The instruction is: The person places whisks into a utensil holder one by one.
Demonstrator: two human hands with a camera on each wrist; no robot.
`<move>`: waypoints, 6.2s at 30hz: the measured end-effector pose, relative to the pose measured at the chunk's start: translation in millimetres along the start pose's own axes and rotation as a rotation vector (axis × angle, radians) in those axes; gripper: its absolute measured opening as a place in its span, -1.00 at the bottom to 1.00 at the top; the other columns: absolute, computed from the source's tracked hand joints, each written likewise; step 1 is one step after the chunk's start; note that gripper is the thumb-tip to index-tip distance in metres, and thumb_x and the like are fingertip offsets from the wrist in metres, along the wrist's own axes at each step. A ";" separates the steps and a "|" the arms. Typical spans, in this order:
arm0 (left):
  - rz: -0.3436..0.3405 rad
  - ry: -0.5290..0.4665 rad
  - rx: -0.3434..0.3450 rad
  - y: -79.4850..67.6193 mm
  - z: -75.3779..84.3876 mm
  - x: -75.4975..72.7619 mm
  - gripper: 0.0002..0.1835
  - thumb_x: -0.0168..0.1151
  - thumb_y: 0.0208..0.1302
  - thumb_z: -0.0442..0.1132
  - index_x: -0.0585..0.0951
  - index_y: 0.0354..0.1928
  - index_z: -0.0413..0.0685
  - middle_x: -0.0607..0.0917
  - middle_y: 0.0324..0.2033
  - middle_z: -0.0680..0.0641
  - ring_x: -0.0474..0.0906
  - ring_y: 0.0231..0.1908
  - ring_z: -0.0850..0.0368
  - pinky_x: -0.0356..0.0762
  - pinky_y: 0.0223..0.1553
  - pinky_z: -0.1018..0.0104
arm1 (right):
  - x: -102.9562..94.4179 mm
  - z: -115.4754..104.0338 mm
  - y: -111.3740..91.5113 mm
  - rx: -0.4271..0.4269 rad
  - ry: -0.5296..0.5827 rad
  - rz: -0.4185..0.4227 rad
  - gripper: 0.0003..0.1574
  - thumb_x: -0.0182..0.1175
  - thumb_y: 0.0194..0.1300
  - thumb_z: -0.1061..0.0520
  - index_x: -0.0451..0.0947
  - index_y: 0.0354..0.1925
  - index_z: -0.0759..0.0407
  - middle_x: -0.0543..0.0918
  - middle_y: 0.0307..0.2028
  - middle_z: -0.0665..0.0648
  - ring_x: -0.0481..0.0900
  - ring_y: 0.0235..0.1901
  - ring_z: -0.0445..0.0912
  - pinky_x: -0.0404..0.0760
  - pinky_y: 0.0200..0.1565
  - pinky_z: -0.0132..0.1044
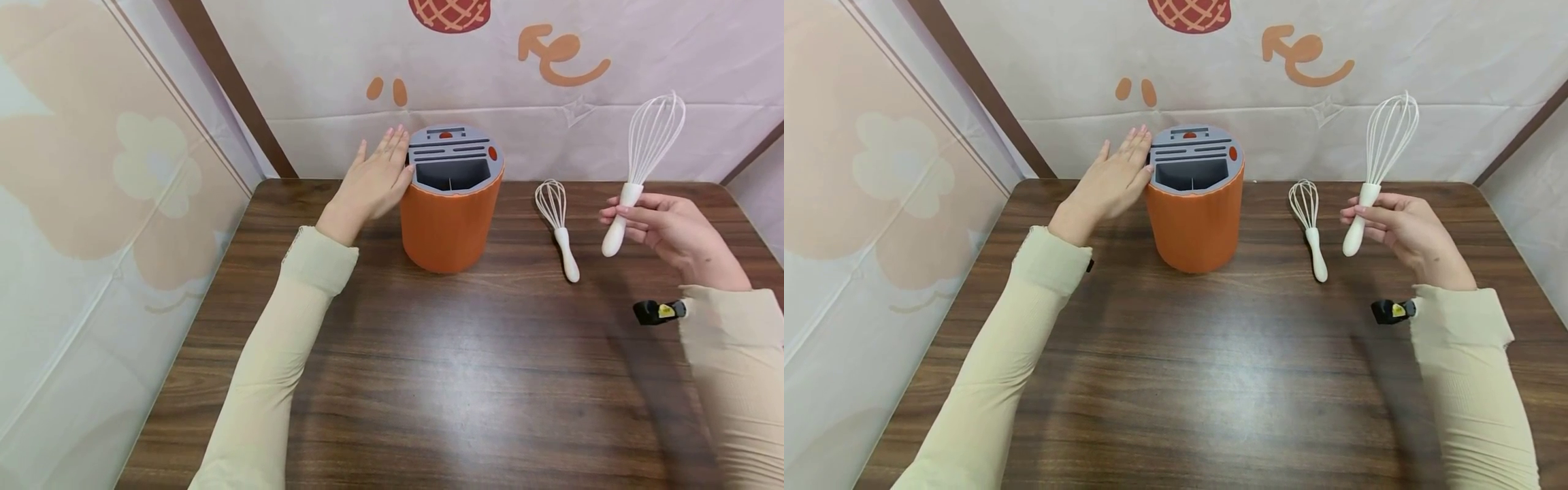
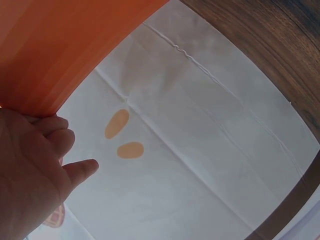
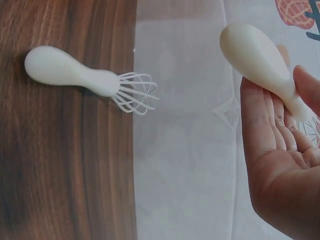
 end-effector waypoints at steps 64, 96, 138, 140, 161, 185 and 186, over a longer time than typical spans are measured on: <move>0.018 -0.004 0.000 0.7 0.2 0.0 -0.34 -0.51 0.51 0.06 -0.20 0.50 -0.13 -0.26 0.48 -0.01 -0.42 0.44 0.16 -0.44 0.39 0.04 | 72.7 -23.4 3.7 -0.140 -0.030 -0.200 -0.67 -0.12 0.33 0.56 0.57 -0.13 0.49 0.71 -0.28 0.32 0.69 -0.17 0.01 0.62 -0.12 -0.28; 0.006 0.010 -0.012 1.1 0.5 0.5 -0.32 -0.55 0.49 0.10 -0.22 0.50 -0.09 -0.30 0.48 0.03 -0.46 0.43 0.20 -0.50 0.38 0.04 | 107.3 -20.0 24.2 -0.117 -0.056 -0.200 -0.78 -0.01 0.30 0.53 0.55 -0.16 0.49 0.70 -0.32 0.32 0.70 -0.24 0.07 0.62 -0.11 -0.22; 0.000 0.009 -0.015 -4.3 1.6 -2.3 -0.32 -0.56 0.50 0.10 -0.23 0.50 -0.10 -0.30 0.48 0.03 -0.46 0.43 0.21 -0.50 0.38 0.05 | 170.8 -17.8 46.9 -0.119 -0.106 -0.197 -0.80 0.16 0.25 0.43 0.53 -0.15 0.55 0.70 -0.32 0.30 0.68 -0.21 0.05 0.62 -0.11 -0.26; 0.001 0.013 -0.015 -4.0 2.0 -2.1 -0.32 -0.55 0.50 0.10 -0.23 0.50 -0.10 -0.29 0.48 0.03 -0.45 0.43 0.20 -0.49 0.39 0.05 | 173.8 -17.8 48.5 -0.117 -0.110 -0.192 -0.81 0.17 0.25 0.42 0.54 -0.16 0.53 0.70 -0.33 0.30 0.69 -0.24 0.05 0.62 -0.13 -0.26; 0.004 0.000 -0.015 -2.7 2.3 1.5 -0.34 -0.51 0.51 0.07 -0.22 0.50 -0.11 -0.28 0.48 0.01 -0.44 0.44 0.20 -0.50 0.38 0.05 | 202.7 -17.6 72.2 -0.172 -0.128 -0.130 -0.84 0.23 0.22 0.36 0.56 -0.21 0.44 0.70 -0.36 0.25 0.69 -0.27 -0.01 0.63 -0.16 -0.30; 0.020 0.013 -0.010 0.4 9.2 0.7 -0.33 -0.54 0.50 0.09 -0.22 0.50 -0.08 -0.27 0.48 0.04 -0.45 0.43 0.23 -0.47 0.39 0.03 | 214.1 -7.0 94.1 -0.247 -0.265 -0.026 -0.67 0.36 0.06 0.40 0.56 -0.16 0.53 0.68 -0.36 0.16 0.64 -0.25 -0.09 0.63 -0.17 -0.33; 0.021 0.013 -0.010 0.5 9.2 0.6 -0.33 -0.54 0.50 0.09 -0.22 0.50 -0.08 -0.27 0.48 0.04 -0.45 0.43 0.23 -0.47 0.39 0.03 | 214.4 -6.7 94.5 -0.244 -0.274 -0.024 -0.68 0.36 0.06 0.40 0.57 -0.17 0.52 0.68 -0.37 0.16 0.64 -0.26 -0.10 0.63 -0.17 -0.33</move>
Point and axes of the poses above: each hand's wrist, its own y-axis towards the middle knuckle, its own x-axis out of the palm, z = x × y, the point moved 4 cm from there along y, towards the middle knuckle
